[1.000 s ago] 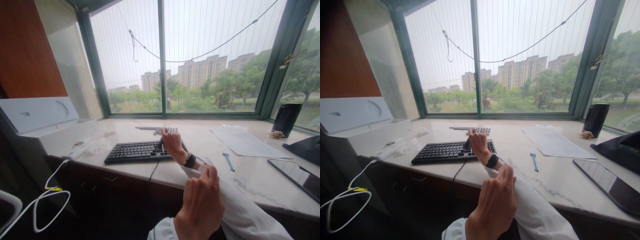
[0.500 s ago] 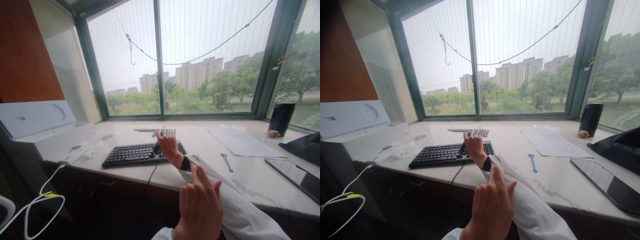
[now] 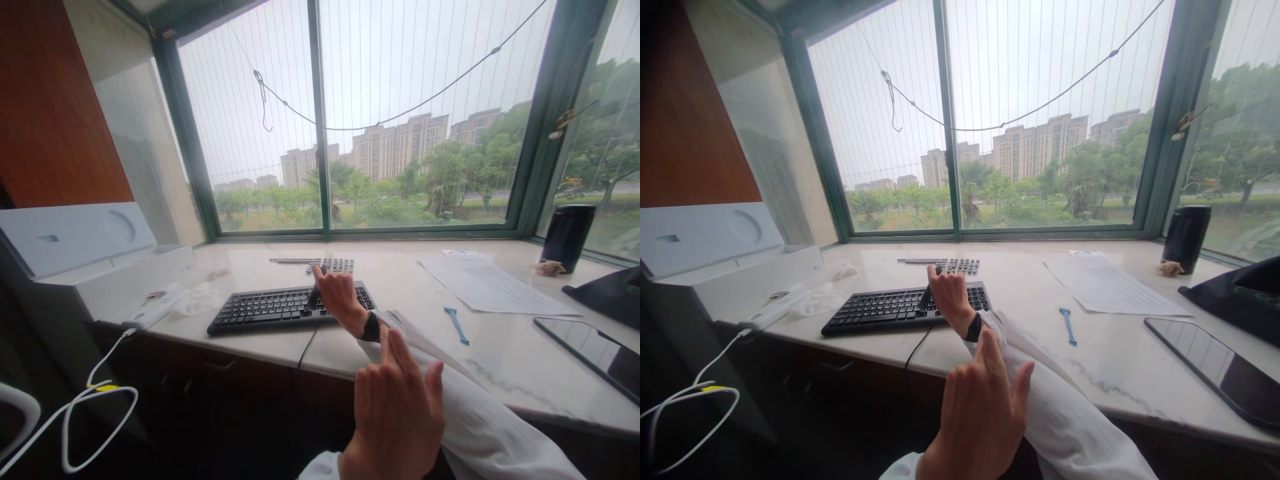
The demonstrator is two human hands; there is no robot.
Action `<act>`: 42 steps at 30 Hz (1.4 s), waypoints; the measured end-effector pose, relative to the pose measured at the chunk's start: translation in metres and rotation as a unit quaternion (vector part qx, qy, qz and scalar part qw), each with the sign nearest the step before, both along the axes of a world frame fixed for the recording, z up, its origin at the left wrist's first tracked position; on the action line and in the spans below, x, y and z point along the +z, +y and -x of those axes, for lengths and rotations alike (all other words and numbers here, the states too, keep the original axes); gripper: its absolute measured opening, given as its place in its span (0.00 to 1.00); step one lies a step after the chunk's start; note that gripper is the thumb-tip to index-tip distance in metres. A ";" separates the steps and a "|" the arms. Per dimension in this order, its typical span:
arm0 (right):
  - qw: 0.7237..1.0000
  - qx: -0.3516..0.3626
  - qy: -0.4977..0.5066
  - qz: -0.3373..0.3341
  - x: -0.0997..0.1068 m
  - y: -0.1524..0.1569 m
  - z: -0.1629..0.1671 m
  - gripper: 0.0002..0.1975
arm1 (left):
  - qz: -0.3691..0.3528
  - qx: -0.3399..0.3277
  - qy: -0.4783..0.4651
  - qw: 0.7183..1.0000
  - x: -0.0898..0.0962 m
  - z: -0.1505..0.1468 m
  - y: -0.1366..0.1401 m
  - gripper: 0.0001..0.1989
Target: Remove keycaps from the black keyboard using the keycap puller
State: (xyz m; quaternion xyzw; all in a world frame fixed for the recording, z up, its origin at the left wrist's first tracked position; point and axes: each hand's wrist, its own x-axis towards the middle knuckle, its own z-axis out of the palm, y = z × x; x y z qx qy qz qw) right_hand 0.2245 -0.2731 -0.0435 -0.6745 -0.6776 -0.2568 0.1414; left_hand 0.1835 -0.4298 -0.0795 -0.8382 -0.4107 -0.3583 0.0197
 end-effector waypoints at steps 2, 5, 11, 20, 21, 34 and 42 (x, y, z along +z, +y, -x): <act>1.000 -0.004 0.007 0.008 0.001 0.001 -0.001 0.13 | -0.010 0.007 -0.028 1.000 0.008 0.010 0.008 0.26; 1.000 -0.013 0.022 0.016 0.003 0.003 -0.008 0.12 | -0.031 0.021 -0.077 0.996 0.018 0.034 0.018 0.22; 0.995 -0.067 0.063 -0.036 0.008 0.007 -0.035 0.15 | -0.038 0.047 -0.096 0.994 0.024 0.096 0.048 0.12; 0.984 -0.089 0.151 -0.013 0.004 0.018 -0.052 0.24 | 0.024 0.234 -0.127 0.964 0.009 0.237 0.209 0.13; 0.984 -0.086 0.159 -0.012 0.003 0.020 -0.053 0.24 | 0.043 0.227 -0.130 0.964 0.005 0.250 0.226 0.14; 0.975 -0.111 0.193 -0.016 -0.013 0.043 -0.077 0.26 | 0.188 0.089 -0.100 0.973 -0.029 0.286 0.290 0.24; 0.969 -0.013 0.246 -0.013 0.007 0.067 -0.030 0.33 | 0.201 0.082 -0.069 0.974 -0.033 0.290 0.302 0.22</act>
